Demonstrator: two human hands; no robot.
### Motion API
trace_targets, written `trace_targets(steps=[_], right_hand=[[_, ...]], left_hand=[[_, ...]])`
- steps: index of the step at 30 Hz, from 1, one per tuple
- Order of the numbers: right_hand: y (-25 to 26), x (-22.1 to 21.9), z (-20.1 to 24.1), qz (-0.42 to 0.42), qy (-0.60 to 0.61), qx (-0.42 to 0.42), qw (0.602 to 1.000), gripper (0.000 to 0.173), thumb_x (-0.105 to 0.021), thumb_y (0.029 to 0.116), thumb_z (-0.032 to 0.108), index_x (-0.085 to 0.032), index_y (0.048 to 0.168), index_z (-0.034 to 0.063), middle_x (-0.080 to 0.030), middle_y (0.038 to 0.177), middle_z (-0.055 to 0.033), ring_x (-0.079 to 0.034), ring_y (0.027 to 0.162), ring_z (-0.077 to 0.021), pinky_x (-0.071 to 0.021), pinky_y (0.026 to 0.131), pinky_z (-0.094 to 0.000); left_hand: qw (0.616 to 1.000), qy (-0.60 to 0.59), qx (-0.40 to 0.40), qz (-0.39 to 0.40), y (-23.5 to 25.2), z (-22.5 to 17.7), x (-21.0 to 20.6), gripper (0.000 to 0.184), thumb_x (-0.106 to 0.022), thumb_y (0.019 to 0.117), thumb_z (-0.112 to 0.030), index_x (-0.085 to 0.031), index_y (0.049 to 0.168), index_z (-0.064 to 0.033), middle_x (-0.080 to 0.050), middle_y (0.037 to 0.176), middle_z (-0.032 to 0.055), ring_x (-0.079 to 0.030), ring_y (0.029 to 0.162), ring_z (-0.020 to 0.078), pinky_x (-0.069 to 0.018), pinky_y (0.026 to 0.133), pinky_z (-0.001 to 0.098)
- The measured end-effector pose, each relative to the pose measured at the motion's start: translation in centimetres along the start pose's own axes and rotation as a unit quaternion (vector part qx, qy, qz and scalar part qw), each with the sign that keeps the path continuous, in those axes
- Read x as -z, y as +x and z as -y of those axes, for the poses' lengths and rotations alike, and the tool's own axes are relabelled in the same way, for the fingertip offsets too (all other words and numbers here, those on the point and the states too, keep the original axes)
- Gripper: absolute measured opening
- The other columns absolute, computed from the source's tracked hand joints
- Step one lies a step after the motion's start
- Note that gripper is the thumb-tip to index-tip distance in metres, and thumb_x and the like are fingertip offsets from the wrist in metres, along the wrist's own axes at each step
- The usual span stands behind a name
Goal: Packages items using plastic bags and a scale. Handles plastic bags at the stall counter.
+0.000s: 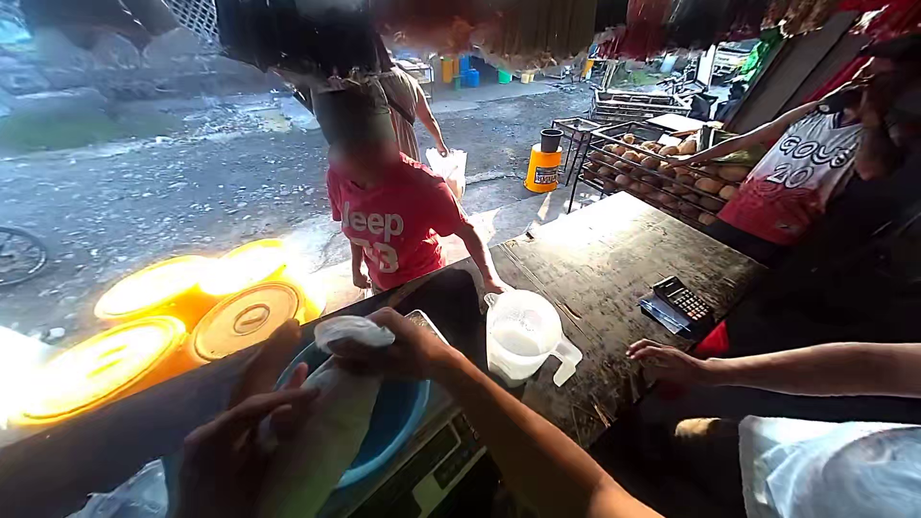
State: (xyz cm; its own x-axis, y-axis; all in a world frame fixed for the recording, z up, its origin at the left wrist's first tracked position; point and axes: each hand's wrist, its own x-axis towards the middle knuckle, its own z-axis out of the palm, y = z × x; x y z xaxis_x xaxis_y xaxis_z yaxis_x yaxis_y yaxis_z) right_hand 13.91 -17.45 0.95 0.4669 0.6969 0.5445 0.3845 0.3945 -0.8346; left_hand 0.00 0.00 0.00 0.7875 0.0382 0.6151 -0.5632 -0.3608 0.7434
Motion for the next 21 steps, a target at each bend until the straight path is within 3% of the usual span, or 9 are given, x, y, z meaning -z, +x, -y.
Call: trace_targets(steps=[1,3,5,7,10,14,17,19,21], right_hand=[[-0.2,0.2,0.5,0.012,-0.132,0.028,0.991,0.013,-0.066,0.0937,0.004,-0.074,0.093,-0.0064,-0.072,0.085,-0.0109,-0.069,0.081,-0.0160,-0.0568,0.077,-0.0381],[-1.1,-1.0,0.6,0.016,-0.293,0.029,0.955,0.016,-0.075,0.0865,0.012,-0.076,0.097,0.0003,-0.074,0.092,-0.0129,-0.072,0.084,-0.0271,-0.0573,0.072,-0.0519],[-2.2,-2.5,-1.1,0.010,-0.293,-0.042,0.955,0.017,-0.072,0.0882,0.013,-0.075,0.100,0.0014,-0.073,0.093,-0.0135,-0.072,0.086,-0.0304,-0.0565,0.072,-0.0560],[-3.3,-3.0,-4.2,-0.030,-0.178,-0.140,0.974,0.019,-0.065,0.0965,0.014,-0.073,0.097,-0.0033,-0.072,0.089,-0.0162,-0.071,0.085,-0.0281,-0.0570,0.078,-0.0533],[-3.4,-3.4,-6.6,-0.089,-0.024,-0.220,0.971,0.034,-0.057,0.1042,0.023,-0.066,0.083,-0.0023,-0.060,0.069,-0.0040,-0.057,0.063,-0.0097,-0.0508,0.062,-0.0323],[-0.9,-3.2,-8.1,-0.056,-0.122,-0.304,0.943,0.042,-0.056,0.1046,0.035,-0.067,0.084,-0.0001,-0.065,0.075,-0.0104,-0.063,0.071,-0.0226,-0.0526,0.068,-0.0486],[-0.6,-3.2,-9.3,-0.018,-0.202,-0.319,0.926,0.036,-0.061,0.1014,0.036,-0.072,0.102,0.0026,-0.072,0.094,-0.0163,-0.070,0.092,-0.0320,-0.0546,0.082,-0.0591],[-1.7,-3.6,-9.9,-0.010,-0.203,-0.284,0.937,0.038,-0.064,0.1001,0.032,-0.067,0.122,0.0019,-0.073,0.100,-0.0179,-0.070,0.095,-0.0328,-0.0549,0.088,-0.0581],[-3.0,-4.4,-9.9,-0.007,-0.232,-0.291,0.928,0.044,-0.066,0.0985,0.032,-0.060,0.130,0.0021,-0.072,0.103,-0.0165,-0.070,0.096,-0.0313,-0.0558,0.089,-0.0542]], left_hand=[[0.997,-0.035,0.046,-0.051,-1.0,1.3,-1.2,0.021,-0.061,0.1026,-0.038,-0.077,0.110,-0.0261,-0.059,0.146,-0.0051,-0.054,0.137,0.0170,-0.0465,0.113,0.0352],[0.971,-0.107,0.124,-0.175,-2.1,3.3,-3.8,0.017,-0.063,0.0998,-0.028,-0.077,0.104,-0.0192,-0.070,0.129,-0.0056,-0.065,0.117,0.0088,-0.0545,0.099,0.0277],[0.942,-0.155,0.143,-0.261,-2.0,5.0,-5.6,0.022,-0.054,0.1010,-0.013,-0.074,0.108,-0.0081,-0.068,0.134,0.0012,-0.064,0.122,0.0126,-0.0536,0.102,0.0301],[0.931,-0.155,0.152,-0.292,-1.9,6.4,-6.4,0.022,-0.054,0.1008,-0.009,-0.072,0.111,0.0000,-0.062,0.142,0.0082,-0.057,0.133,0.0186,-0.0491,0.109,0.0342],[0.934,-0.089,0.231,-0.258,-2.2,7.2,-6.7,0.026,-0.053,0.0962,-0.008,-0.071,0.112,0.0035,-0.059,0.144,0.0099,-0.058,0.129,0.0144,-0.0502,0.105,0.0312],[0.917,-0.078,0.331,-0.208,-3.4,8.5,-6.4,0.020,-0.057,0.1003,-0.010,-0.072,0.110,-0.0009,-0.073,0.108,0.0015,-0.067,0.097,0.0058,-0.0565,0.086,0.0262],[0.917,-0.006,0.368,-0.152,-3.8,9.6,-6.1,0.019,-0.055,0.1028,-0.014,-0.069,0.107,-0.0023,-0.068,0.090,0.0006,-0.062,0.080,0.0056,-0.0536,0.074,0.0279],[0.912,0.033,0.384,-0.141,-3.9,10.1,-5.7,0.022,-0.049,0.1049,-0.014,-0.065,0.109,0.0001,-0.064,0.092,0.0044,-0.059,0.082,0.0081,-0.0516,0.076,0.0307],[0.886,0.038,0.424,-0.184,-3.6,10.3,-5.5,0.027,-0.047,0.1076,-0.016,-0.064,0.117,0.0029,-0.065,0.099,0.0096,-0.061,0.087,0.0110,-0.0525,0.081,0.0329]])
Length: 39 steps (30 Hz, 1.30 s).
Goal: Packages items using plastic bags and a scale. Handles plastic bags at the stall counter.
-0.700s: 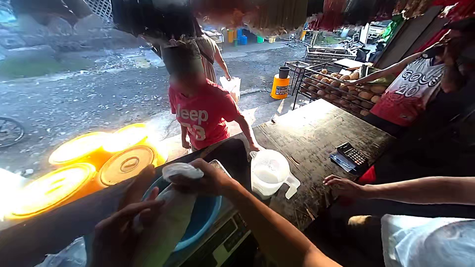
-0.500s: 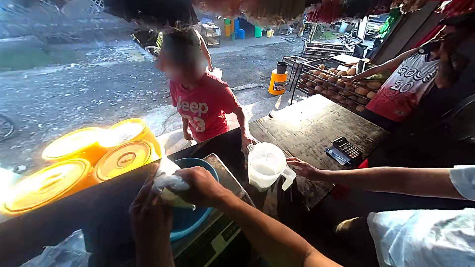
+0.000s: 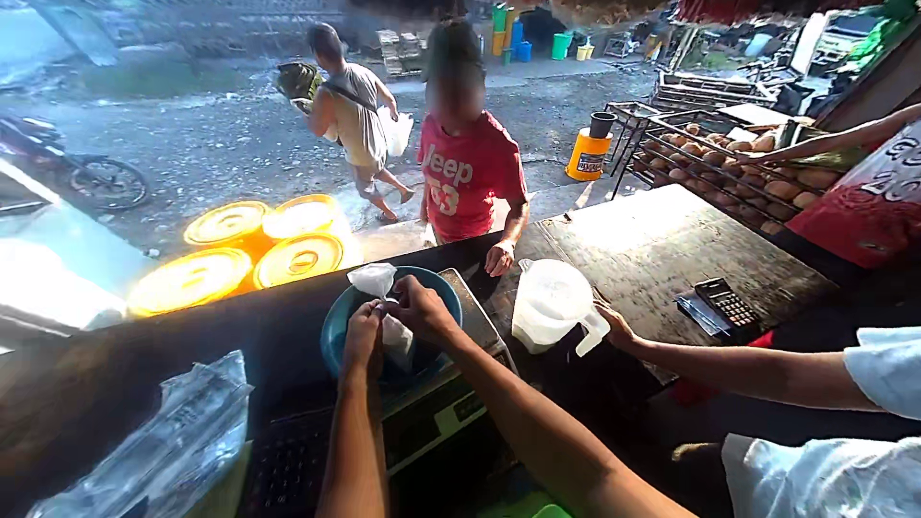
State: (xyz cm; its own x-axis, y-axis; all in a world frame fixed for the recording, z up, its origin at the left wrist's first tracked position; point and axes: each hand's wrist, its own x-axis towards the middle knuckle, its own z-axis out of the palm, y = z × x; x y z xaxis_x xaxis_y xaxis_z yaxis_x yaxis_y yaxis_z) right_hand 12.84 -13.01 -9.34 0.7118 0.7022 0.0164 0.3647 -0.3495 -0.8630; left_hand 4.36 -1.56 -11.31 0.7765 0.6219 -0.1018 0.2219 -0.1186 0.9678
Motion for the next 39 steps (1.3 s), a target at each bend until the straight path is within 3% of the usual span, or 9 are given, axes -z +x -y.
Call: trace_targets(steps=[8,14,17,19,23,28,32,35,39], right_hand=[[0.0,-4.0,1.3,-0.016,-0.051,-0.021,0.998,0.024,-0.061,0.0982,0.025,-0.074,0.111,0.0090,-0.072,0.112,-0.0096,-0.067,0.108,-0.0253,-0.0534,0.092,-0.0507],[1.5,-2.0,-0.3,0.022,0.013,-0.040,0.999,0.023,-0.066,0.0975,0.027,-0.073,0.110,0.0086,-0.073,0.102,-0.0119,-0.069,0.098,-0.0284,-0.0526,0.088,-0.0561],[2.5,0.3,-2.3,0.112,0.112,-0.015,0.987,0.023,-0.064,0.1002,0.021,-0.069,0.113,0.0029,-0.069,0.094,-0.0100,-0.062,0.080,-0.0162,-0.0523,0.075,-0.0387],[2.6,0.8,-2.5,0.160,0.145,-0.020,0.976,0.021,-0.060,0.1013,0.017,-0.067,0.115,0.0022,-0.065,0.088,-0.0063,-0.057,0.071,-0.0097,-0.0500,0.067,-0.0292],[2.6,0.5,-2.2,0.119,0.018,-0.034,0.992,0.021,-0.060,0.1019,0.017,-0.067,0.114,0.0007,-0.071,0.094,-0.0136,-0.067,0.079,-0.0215,-0.0561,0.077,-0.0424],[0.5,0.5,-1.1,0.130,0.080,-0.051,0.987,0.031,-0.053,0.1081,0.025,-0.065,0.117,-0.0020,-0.070,0.094,-0.0142,-0.066,0.077,-0.0202,-0.0557,0.072,-0.0386],[2.2,-0.2,-2.2,0.090,0.031,-0.038,0.995,0.026,-0.062,0.1025,0.023,-0.069,0.114,0.0010,-0.071,0.089,-0.0113,-0.068,0.074,-0.0197,-0.0583,0.071,-0.0408],[1.8,-0.6,-1.2,0.028,-0.100,0.019,0.994,0.021,-0.066,0.0969,0.023,-0.071,0.106,0.0051,-0.071,0.089,-0.0115,-0.069,0.082,-0.0264,-0.0549,0.078,-0.0523],[0.6,1.0,-0.3,0.017,-0.108,0.058,0.992,0.024,-0.061,0.1010,0.023,-0.068,0.115,0.0047,-0.070,0.096,-0.0132,-0.068,0.085,-0.0254,-0.0552,0.079,-0.0501]], left_hand=[[0.954,-0.225,0.087,-0.176,-0.7,-0.7,-1.8,0.021,-0.055,0.1051,-0.017,-0.064,0.106,0.0018,-0.063,0.085,0.0059,-0.060,0.073,0.0088,-0.0516,0.071,0.0272],[0.983,-0.149,0.025,-0.102,-0.9,-0.2,-0.4,0.020,-0.057,0.1049,-0.014,-0.067,0.110,0.0020,-0.069,0.095,0.0065,-0.064,0.085,0.0073,-0.0526,0.082,0.0270],[0.995,-0.097,-0.008,0.001,-0.6,0.1,1.2,0.023,-0.064,0.1008,-0.016,-0.070,0.114,0.0018,-0.070,0.113,0.0127,-0.064,0.107,0.0162,-0.0513,0.097,0.0374],[0.992,-0.117,0.014,0.041,0.1,0.7,1.6,0.027,-0.065,0.1006,-0.025,-0.072,0.113,-0.0022,-0.073,0.106,0.0085,-0.067,0.099,0.0145,-0.0542,0.092,0.0374],[0.997,-0.055,0.036,0.035,0.6,0.3,1.6,0.026,-0.060,0.1046,-0.025,-0.072,0.104,-0.0024,-0.070,0.091,0.0065,-0.064,0.081,0.0109,-0.0538,0.081,0.0334],[0.999,-0.006,-0.005,0.042,0.1,1.3,2.0,0.023,-0.060,0.1039,-0.023,-0.072,0.101,-0.0032,-0.067,0.089,0.0065,-0.059,0.079,0.0111,-0.0503,0.076,0.0352],[0.998,0.063,-0.012,0.004,0.5,0.7,1.2,0.020,-0.061,0.1027,-0.017,-0.073,0.101,-0.0008,-0.071,0.097,0.0109,-0.065,0.092,0.0177,-0.0515,0.088,0.0417],[0.981,0.186,-0.026,-0.055,0.7,0.7,0.5,0.025,-0.060,0.1031,-0.021,-0.072,0.108,0.0004,-0.066,0.131,0.0165,-0.060,0.127,0.0289,-0.0453,0.110,0.0509],[0.989,0.066,-0.117,0.059,0.7,0.5,0.8,0.030,-0.056,0.1030,-0.011,-0.067,0.122,0.0092,-0.055,0.145,0.0259,-0.049,0.141,0.0323,-0.0347,0.121,0.0459]])
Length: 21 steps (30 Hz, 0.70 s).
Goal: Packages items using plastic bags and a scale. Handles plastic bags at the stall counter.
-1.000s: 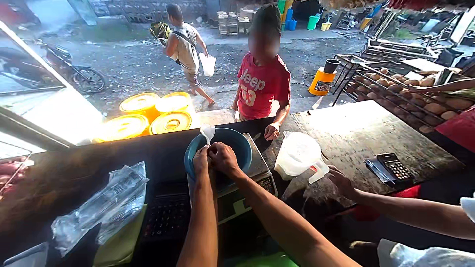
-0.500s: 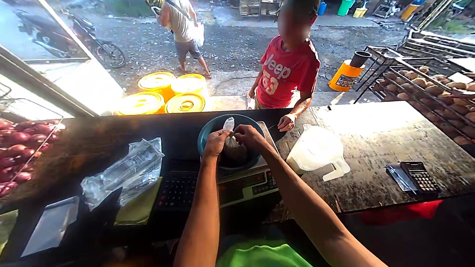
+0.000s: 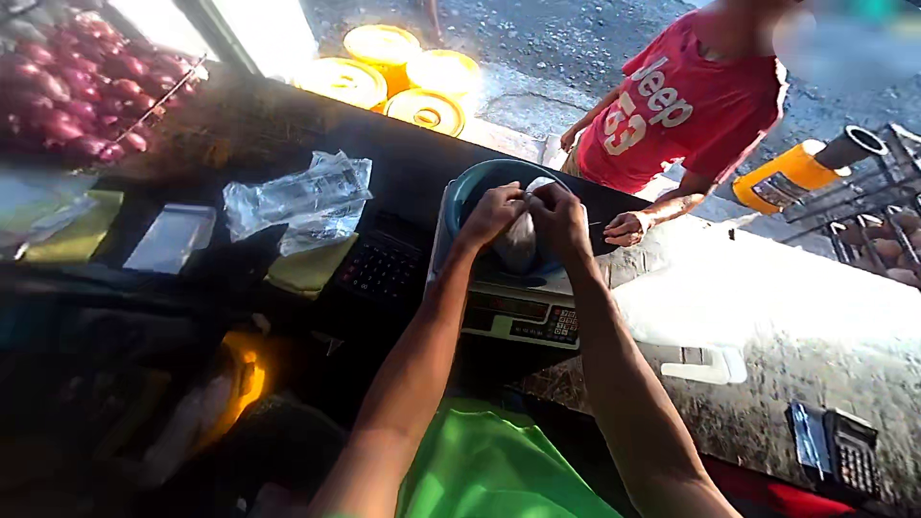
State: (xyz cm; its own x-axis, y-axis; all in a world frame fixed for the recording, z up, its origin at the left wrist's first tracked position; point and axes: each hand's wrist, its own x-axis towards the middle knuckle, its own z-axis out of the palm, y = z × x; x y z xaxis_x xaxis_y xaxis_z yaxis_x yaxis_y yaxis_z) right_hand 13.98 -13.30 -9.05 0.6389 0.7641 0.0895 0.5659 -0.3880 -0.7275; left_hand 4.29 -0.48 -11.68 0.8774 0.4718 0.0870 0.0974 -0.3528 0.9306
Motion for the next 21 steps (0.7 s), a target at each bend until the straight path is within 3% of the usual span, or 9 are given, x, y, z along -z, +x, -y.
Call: trace_targets(steps=[2,3,6,8,11,15,16,19,21], right_hand=[[-0.5,1.7,0.1,0.036,-0.015,0.011,0.999,0.029,-0.057,0.1049,0.030,-0.064,0.123,0.0077,-0.069,0.105,-0.0158,-0.067,0.088,-0.0280,-0.0547,0.079,-0.0522],[-0.3,2.2,0.1,0.051,-0.021,0.020,0.998,0.033,-0.057,0.1049,0.032,-0.064,0.124,0.0067,-0.069,0.106,-0.0158,-0.067,0.088,-0.0268,-0.0557,0.079,-0.0515],[-0.2,2.6,0.9,0.041,0.069,0.059,0.995,0.028,-0.058,0.1027,0.027,-0.065,0.116,0.0027,-0.061,0.081,-0.0007,-0.056,0.062,-0.0074,-0.0529,0.058,-0.0293],[-1.5,2.9,2.0,0.044,0.151,0.096,0.983,0.015,-0.055,0.1022,0.020,-0.062,0.106,0.0068,-0.055,0.069,0.0096,-0.050,0.052,-0.0007,-0.0480,0.050,-0.0209],[-3.3,3.3,2.2,0.078,0.205,0.120,0.968,0.009,-0.053,0.1020,0.017,-0.059,0.106,0.0113,-0.055,0.068,0.0136,-0.052,0.052,0.0002,-0.0489,0.050,-0.0189],[-3.5,2.2,0.5,0.097,0.252,0.096,0.958,0.010,-0.049,0.1047,0.015,-0.057,0.108,0.0109,-0.053,0.067,0.0128,-0.053,0.053,-0.0012,-0.0494,0.051,-0.0198],[-3.7,1.7,0.2,0.097,0.276,0.081,0.953,0.010,-0.046,0.1056,0.013,-0.056,0.106,0.0117,-0.052,0.065,0.0123,-0.053,0.052,-0.0019,-0.0497,0.050,-0.0197],[-4.6,1.1,-0.4,0.112,0.308,0.067,0.943,0.013,-0.043,0.1065,0.012,-0.055,0.104,0.0125,-0.054,0.064,0.0113,-0.054,0.051,-0.0028,-0.0502,0.049,-0.0193],[-4.9,1.5,-0.6,0.127,0.309,0.087,0.938,0.015,-0.042,0.1071,0.011,-0.056,0.111,0.0097,-0.057,0.067,0.0106,-0.055,0.052,-0.0035,-0.0509,0.049,-0.0199]], left_hand=[[0.997,0.027,-0.065,-0.015,-0.2,0.0,-1.1,0.026,-0.064,0.0984,-0.013,-0.073,0.115,0.0046,-0.060,0.139,0.0267,-0.049,0.140,0.0365,-0.0323,0.121,0.0501],[0.993,0.060,-0.084,-0.051,-0.3,0.2,-2.0,0.022,-0.067,0.0962,-0.015,-0.077,0.112,-0.0026,-0.064,0.135,0.0214,-0.051,0.137,0.0359,-0.0319,0.120,0.0531],[0.978,0.167,-0.039,-0.122,-0.9,-0.5,-3.0,0.018,-0.067,0.0985,-0.030,-0.079,0.108,-0.0198,-0.063,0.140,0.0013,-0.048,0.139,0.0275,-0.0477,0.105,0.0550],[0.968,0.199,-0.021,-0.151,-0.7,-0.9,-2.8,0.022,-0.060,0.1021,-0.031,-0.078,0.110,-0.0211,-0.063,0.141,-0.0057,-0.047,0.141,0.0231,-0.0505,0.099,0.0534],[0.943,0.243,-0.019,-0.225,-0.7,-1.5,-3.0,0.022,-0.060,0.1017,-0.025,-0.077,0.112,-0.0165,-0.070,0.129,-0.0010,-0.056,0.132,0.0244,-0.0496,0.096,0.0529],[0.943,0.237,0.095,-0.214,-4.7,-5.0,-2.6,0.044,-0.062,0.1005,-0.032,-0.059,0.145,-0.0318,-0.047,0.158,0.0003,-0.034,0.150,0.0290,-0.0433,0.106,0.0548],[0.931,0.224,0.059,-0.282,-6.9,-5.0,-3.0,0.045,-0.065,0.0994,-0.031,-0.060,0.144,-0.0286,-0.050,0.156,0.0030,-0.040,0.147,0.0280,-0.0460,0.107,0.0498],[0.847,0.091,-0.072,-0.518,-16.5,-2.3,-4.7,0.033,-0.062,0.0968,-0.010,-0.069,0.127,-0.0009,-0.064,0.135,0.0167,-0.057,0.130,0.0280,-0.0460,0.110,0.0428],[0.791,-0.010,0.021,-0.611,-24.3,2.4,-6.6,0.031,-0.051,0.1041,-0.011,-0.064,0.128,0.0041,-0.066,0.129,0.0161,-0.062,0.122,0.0222,-0.0519,0.103,0.0381]])
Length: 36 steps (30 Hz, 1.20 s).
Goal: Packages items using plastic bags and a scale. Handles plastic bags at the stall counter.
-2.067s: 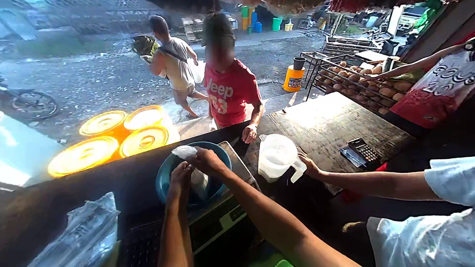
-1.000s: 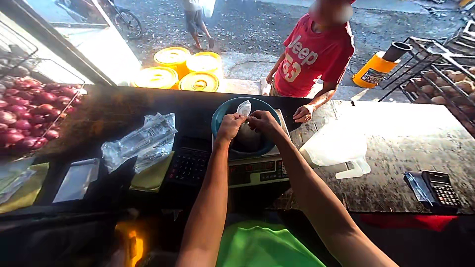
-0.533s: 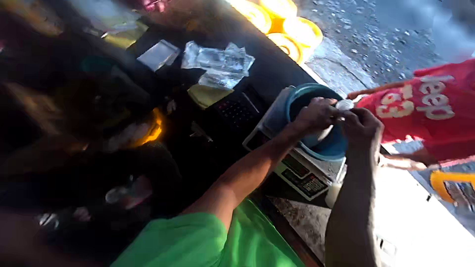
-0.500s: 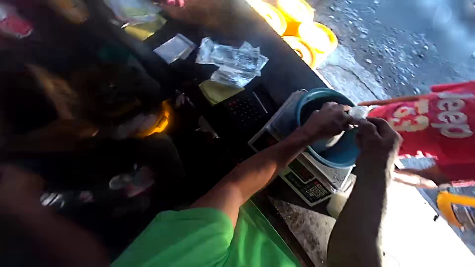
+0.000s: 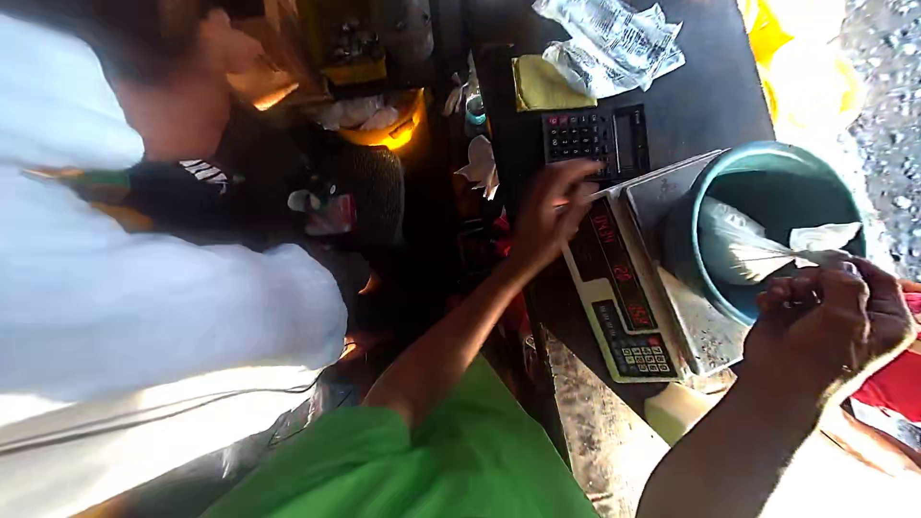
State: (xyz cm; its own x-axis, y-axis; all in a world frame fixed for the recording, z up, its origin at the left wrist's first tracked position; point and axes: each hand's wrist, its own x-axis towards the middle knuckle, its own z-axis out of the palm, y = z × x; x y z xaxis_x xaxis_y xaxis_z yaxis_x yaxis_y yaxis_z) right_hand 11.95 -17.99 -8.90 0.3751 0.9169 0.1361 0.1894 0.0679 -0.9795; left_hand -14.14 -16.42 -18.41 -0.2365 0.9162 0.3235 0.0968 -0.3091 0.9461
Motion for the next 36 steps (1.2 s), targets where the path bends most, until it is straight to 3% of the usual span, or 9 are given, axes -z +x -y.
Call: trace_targets(steps=[5,10,13,18,23,26,29,33,36], right_hand=[[-2.2,0.8,0.1,0.033,0.014,0.104,0.994,0.028,-0.038,0.1073,0.009,-0.050,0.132,0.0032,-0.064,0.086,0.0062,-0.060,0.061,-0.0057,-0.0524,0.053,-0.0211],[-9.9,-1.6,-0.4,0.167,-0.020,0.098,0.981,0.020,-0.048,0.1088,0.033,-0.066,0.117,0.0355,-0.069,0.090,0.0175,-0.063,0.070,0.0019,-0.0531,0.061,-0.0159],[-14.2,-4.2,-3.1,0.272,-0.073,0.021,0.959,0.022,-0.051,0.1072,0.040,-0.068,0.121,0.0335,-0.069,0.091,0.0153,-0.063,0.069,0.0018,-0.0540,0.060,-0.0163],[-17.3,-7.9,-6.6,0.412,-0.176,-0.118,0.886,0.029,-0.052,0.1066,0.027,-0.071,0.115,0.0079,-0.071,0.086,0.0022,-0.065,0.069,-0.0036,-0.0582,0.060,-0.0235],[-18.2,-12.3,-9.5,0.416,-0.141,-0.174,0.881,0.025,-0.050,0.1044,0.014,-0.070,0.113,0.0023,-0.069,0.082,0.0004,-0.063,0.066,-0.0042,-0.0563,0.058,-0.0225],[-19.1,-14.3,-9.7,0.391,-0.106,-0.177,0.897,0.025,-0.050,0.1047,0.012,-0.069,0.113,-0.0002,-0.068,0.081,0.0001,-0.062,0.065,-0.0040,-0.0555,0.058,-0.0213],[-20.4,-14.4,-9.7,0.391,-0.108,-0.179,0.896,0.025,-0.049,0.1054,0.012,-0.069,0.114,-0.0005,-0.068,0.081,-0.0010,-0.062,0.065,-0.0053,-0.0553,0.058,-0.0219],[-21.5,-14.0,-11.5,0.394,-0.104,-0.172,0.897,0.026,-0.048,0.1057,0.013,-0.069,0.114,-0.0003,-0.067,0.080,-0.0014,-0.061,0.064,-0.0058,-0.0551,0.057,-0.0236],[-21.8,-14.0,-13.0,0.409,-0.094,-0.172,0.891,0.026,-0.048,0.1064,0.014,-0.069,0.115,0.0019,-0.067,0.078,-0.0005,-0.061,0.061,-0.0068,-0.0542,0.055,-0.0240]], left_hand=[[0.921,0.064,0.306,-0.235,-5.1,16.2,10.9,0.037,-0.042,0.1104,-0.026,-0.064,0.126,-0.0014,-0.071,0.114,0.0139,-0.069,0.102,0.0222,-0.0586,0.082,0.0429],[0.904,0.129,0.408,0.015,-5.9,25.2,9.7,0.035,-0.048,0.1079,-0.024,-0.064,0.128,-0.0006,-0.069,0.120,0.0181,-0.068,0.109,0.0280,-0.0552,0.098,0.0488],[0.876,0.171,0.426,0.144,-7.0,28.7,8.6,0.033,-0.052,0.1068,-0.021,-0.063,0.131,-0.0027,-0.067,0.125,0.0207,-0.066,0.116,0.0328,-0.0507,0.103,0.0528],[0.857,0.140,0.470,0.159,-9.6,30.0,8.5,0.033,-0.055,0.1035,-0.018,-0.061,0.130,-0.0008,-0.067,0.122,0.0208,-0.066,0.113,0.0326,-0.0522,0.099,0.0533],[0.892,0.092,0.401,0.185,-13.9,27.4,4.4,0.059,-0.074,0.0941,-0.027,-0.054,0.143,-0.0006,-0.046,0.153,0.0221,-0.050,0.137,0.0356,-0.0439,0.114,0.0502],[0.925,0.113,0.352,0.089,-14.3,27.7,2.0,0.028,-0.059,0.0991,-0.008,-0.069,0.124,0.0009,-0.062,0.131,0.0208,-0.060,0.122,0.0319,-0.0494,0.106,0.0470],[0.929,0.129,0.323,0.128,-13.6,27.3,3.8,0.022,-0.056,0.1028,-0.009,-0.071,0.117,-0.0005,-0.069,0.114,0.0179,-0.067,0.108,0.0288,-0.0534,0.100,0.0453],[0.920,0.123,0.325,0.184,-12.9,27.0,7.7,0.026,-0.054,0.1061,-0.018,-0.070,0.118,-0.0013,-0.069,0.115,0.0165,-0.067,0.108,0.0264,-0.0531,0.100,0.0446],[0.910,0.154,0.375,0.085,-10.4,27.9,9.3,0.033,-0.052,0.1067,-0.025,-0.065,0.126,-0.0009,-0.067,0.121,0.0190,-0.066,0.112,0.0289,-0.0525,0.101,0.0480]])
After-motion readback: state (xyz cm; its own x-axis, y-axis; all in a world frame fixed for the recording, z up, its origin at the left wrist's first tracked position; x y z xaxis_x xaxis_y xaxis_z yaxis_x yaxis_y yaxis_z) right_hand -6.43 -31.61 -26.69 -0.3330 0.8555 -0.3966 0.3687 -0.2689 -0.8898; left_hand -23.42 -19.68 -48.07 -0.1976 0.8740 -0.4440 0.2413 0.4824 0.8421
